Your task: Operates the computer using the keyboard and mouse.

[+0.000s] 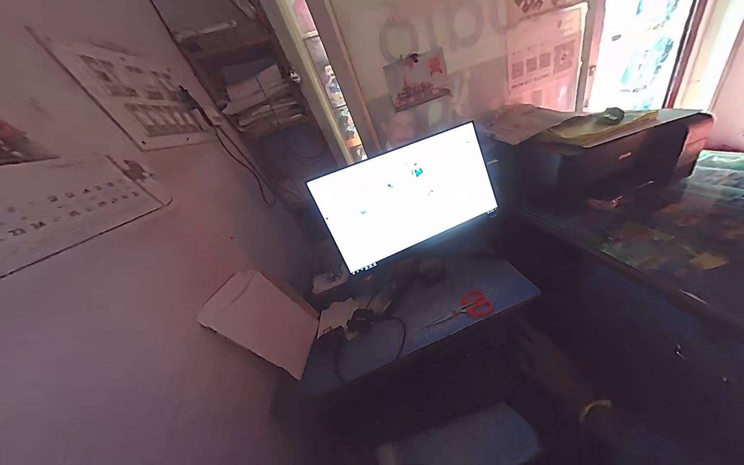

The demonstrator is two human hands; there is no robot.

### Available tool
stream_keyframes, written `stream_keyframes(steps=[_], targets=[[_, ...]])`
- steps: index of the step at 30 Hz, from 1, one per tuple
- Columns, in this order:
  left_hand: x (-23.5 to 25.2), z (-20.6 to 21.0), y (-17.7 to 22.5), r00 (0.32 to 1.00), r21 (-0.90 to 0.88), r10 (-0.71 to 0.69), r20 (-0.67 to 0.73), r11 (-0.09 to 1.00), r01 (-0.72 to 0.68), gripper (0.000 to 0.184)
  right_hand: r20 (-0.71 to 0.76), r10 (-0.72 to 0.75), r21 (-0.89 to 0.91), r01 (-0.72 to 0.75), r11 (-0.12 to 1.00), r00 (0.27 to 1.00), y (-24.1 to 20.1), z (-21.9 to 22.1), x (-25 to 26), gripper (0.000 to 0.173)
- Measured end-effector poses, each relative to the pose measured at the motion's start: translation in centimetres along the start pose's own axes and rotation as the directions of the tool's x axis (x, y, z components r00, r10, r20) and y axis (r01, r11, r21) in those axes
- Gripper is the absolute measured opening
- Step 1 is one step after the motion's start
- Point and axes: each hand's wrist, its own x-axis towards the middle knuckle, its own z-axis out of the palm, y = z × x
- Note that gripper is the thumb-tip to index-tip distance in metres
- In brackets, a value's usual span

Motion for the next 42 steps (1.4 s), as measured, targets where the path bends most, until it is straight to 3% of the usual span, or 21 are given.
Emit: stream_keyframes(steps=[2, 4, 7, 9, 11, 14, 16, 18, 23, 27, 38, 42], targets=[[-0.4, -1.6, 1.2, 0.999, -0.006, 0.037, 0.028, 0.999, -0.037, 0.045, -0.034, 0.004, -0.02, -0.004, 1.0, 0.999, -0.1, 0.2, 0.0, 0.045], [0.1, -1.2, 1.0, 0.984, 0.014, 0.177, 0.012, 0.984, -0.177, 0.049, -0.022, 0.006, -0.027, -0.007, 1.0, 1.0, -0.3, 0.1, 0.3, 0.047], [-0.2, -1.6, 3.1, 0.859, 0.006, 0.498, 0.119, 0.865, -0.502, 0.06, -0.027, 0.001, -0.033, -0.002, 0.999, 1.0, -0.6, 0.1, 0.5, 0.049], [-0.5, -2.8, 6.5, 0.784, -0.107, 0.575, 0.234, 0.817, -0.567, 0.057, -0.044, 0.033, -0.018, -0.034, 0.999, 0.999, -0.4, 0.4, 0.0, 0.052], [-1.3, -4.0, 9.2, 0.752, -0.249, 0.611, 0.246, 0.79, -0.56, 0.053, 0.037, 0.102, 0.024, -0.103, 0.994, 0.994, -1.1, -0.7, -0.7, 0.054], [-1.6, -1.6, 9.6, 0.757, -0.338, 0.648, 0.078, 0.732, -0.592, 0.05, 0.161, 0.168, 0.031, -0.175, 0.984, 0.973, -1.6, -1.7, -0.8, 0.06], [-1.7, 1.4, 8.5, 0.748, -0.337, 0.659, -0.079, 0.689, -0.642, 0.045, 0.152, 0.135, 0.035, -0.142, 0.989, 0.979, -1.1, -1.4, -0.6, 0.058], [-2.0, 1.8, 8.2, 0.742, -0.301, 0.656, -0.139, 0.686, -0.663, 0.045, 0.128, 0.112, 0.042, -0.118, 0.992, 0.985, -0.8, -0.6, -0.6, 0.06], [-3.6, 0.4, 11.2, 0.789, -0.09, 0.582, 0.195, 0.812, -0.577, 0.068, 0.042, 0.045, 0.042, -0.047, 0.998, 0.998, -0.4, 0.0, -1.3, 0.059], [-3.9, 0.3, 12.1, 0.82, -0.184, 0.547, 0.172, 0.835, -0.518, 0.064, 0.054, 0.035, 0.03, -0.036, 0.999, 0.998, -0.4, -0.3, -1.3, 0.057], [-3.5, -0.9, 12.2, 0.762, -0.198, 0.589, 0.269, 0.808, -0.554, 0.054, 0.001, 0.052, 0.05, -0.052, 0.997, 0.999, -1.0, -0.2, -1.5, 0.061], [-3.6, 3.3, 10.2, 0.751, -0.185, 0.658, 0.056, 0.746, -0.639, 0.053, 0.07, 0.08, 0.054, -0.084, 0.995, 0.994, -0.2, 0.6, -0.8, 0.062]])
